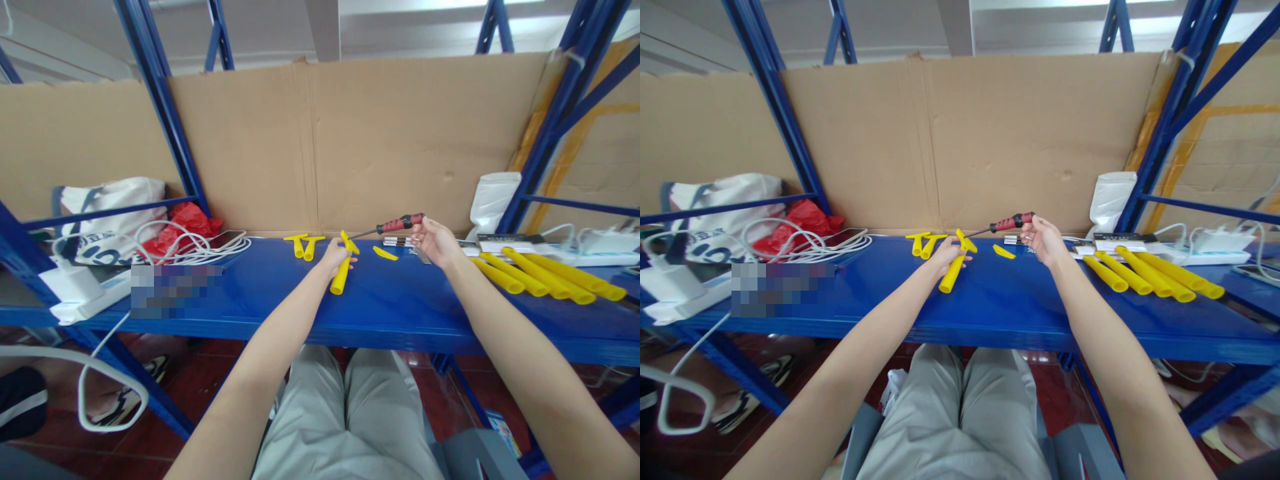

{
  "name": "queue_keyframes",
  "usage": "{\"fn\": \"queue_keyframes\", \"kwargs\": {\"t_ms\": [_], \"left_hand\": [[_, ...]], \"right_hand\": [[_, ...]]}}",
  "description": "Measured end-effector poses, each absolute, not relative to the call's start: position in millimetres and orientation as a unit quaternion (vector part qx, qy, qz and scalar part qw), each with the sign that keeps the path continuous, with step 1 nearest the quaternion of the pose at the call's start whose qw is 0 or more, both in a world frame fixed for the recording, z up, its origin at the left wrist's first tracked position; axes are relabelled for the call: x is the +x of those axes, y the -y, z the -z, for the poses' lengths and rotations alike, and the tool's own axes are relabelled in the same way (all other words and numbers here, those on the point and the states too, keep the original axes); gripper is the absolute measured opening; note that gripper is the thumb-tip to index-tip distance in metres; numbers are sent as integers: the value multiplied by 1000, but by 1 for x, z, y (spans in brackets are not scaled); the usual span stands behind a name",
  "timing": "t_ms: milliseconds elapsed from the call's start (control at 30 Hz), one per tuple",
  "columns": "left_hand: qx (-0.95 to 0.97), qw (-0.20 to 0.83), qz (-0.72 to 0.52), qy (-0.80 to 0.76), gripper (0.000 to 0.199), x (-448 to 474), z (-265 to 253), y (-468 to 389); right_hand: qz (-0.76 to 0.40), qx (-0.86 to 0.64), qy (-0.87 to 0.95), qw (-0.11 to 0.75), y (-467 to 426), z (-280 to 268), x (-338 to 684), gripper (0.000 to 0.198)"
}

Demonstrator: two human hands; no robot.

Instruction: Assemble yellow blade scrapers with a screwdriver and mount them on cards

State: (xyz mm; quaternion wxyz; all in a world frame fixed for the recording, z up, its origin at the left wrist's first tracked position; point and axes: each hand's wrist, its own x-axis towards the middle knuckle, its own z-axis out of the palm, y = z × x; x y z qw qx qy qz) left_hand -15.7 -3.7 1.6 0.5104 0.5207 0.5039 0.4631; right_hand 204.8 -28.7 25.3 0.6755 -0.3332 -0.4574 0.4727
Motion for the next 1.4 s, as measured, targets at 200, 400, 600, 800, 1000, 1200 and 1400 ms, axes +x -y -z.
{"fn": "queue_keyframes", "kwargs": {"t_ms": [200,400,600,800,1000,1200,1400], "left_hand": [[512,512,-465,-510,44,-15,-1,3],[518,511,-465,-504,45,-15,-2,4],[520,509,-469,-501,45,-15,-1,3],[519,508,-467,-505,43,-15,-2,4],[516,507,-468,-507,42,-15,-2,4],[515,513,-465,-506,45,-16,-2,4],[516,509,-466,-507,43,-16,-2,4]], "right_hand": [[-477,-348,437,679,30,-26,204,29],[-488,-377,420,666,30,-27,201,30],[-488,-367,428,666,30,-25,203,22],[-474,-371,437,668,30,-24,204,23],[-482,-388,413,668,30,-26,203,29],[-480,-415,406,658,31,-26,200,34],[-480,-391,420,663,31,-26,200,33]]}}
